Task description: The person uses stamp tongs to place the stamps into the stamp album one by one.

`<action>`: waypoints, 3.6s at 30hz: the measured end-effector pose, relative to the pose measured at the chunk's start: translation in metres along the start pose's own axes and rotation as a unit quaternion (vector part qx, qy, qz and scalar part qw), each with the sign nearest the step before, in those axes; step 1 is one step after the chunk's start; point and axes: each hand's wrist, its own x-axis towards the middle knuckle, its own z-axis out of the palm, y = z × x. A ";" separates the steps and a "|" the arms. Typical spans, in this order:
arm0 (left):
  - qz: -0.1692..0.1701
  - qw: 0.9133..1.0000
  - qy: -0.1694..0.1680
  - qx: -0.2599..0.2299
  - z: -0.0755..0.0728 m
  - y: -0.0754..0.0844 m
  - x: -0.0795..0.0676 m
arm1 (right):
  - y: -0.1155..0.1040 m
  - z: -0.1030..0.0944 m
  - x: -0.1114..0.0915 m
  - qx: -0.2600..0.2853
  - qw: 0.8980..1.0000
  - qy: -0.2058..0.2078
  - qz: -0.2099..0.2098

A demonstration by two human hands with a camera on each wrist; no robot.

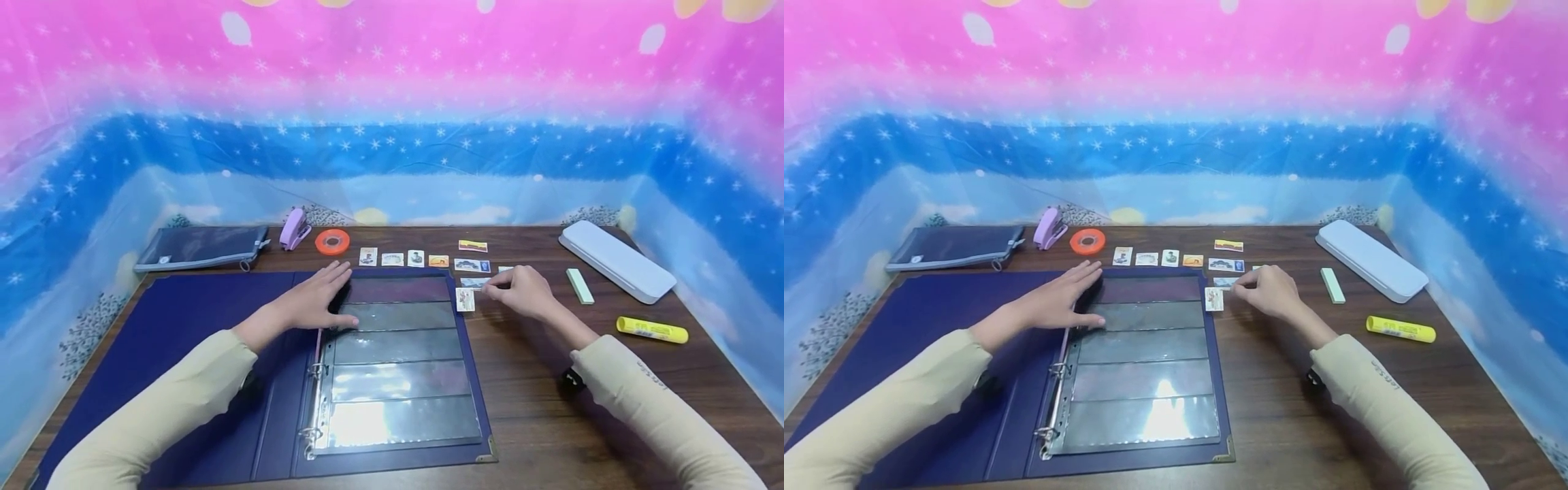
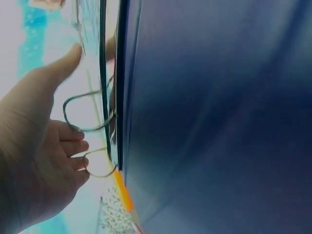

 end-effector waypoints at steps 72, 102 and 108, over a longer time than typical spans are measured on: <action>0.003 0.993 0.111 -0.028 0.015 0.000 0.064 | -0.071 0.035 0.067 0.245 0.969 0.023 0.024; -0.013 0.923 0.160 -0.350 0.020 -0.028 0.059 | -0.130 0.071 0.114 0.028 0.998 -0.056 0.010; -0.014 0.925 0.165 -0.341 0.020 -0.027 0.058 | -0.133 0.077 0.113 0.045 0.995 -0.090 0.001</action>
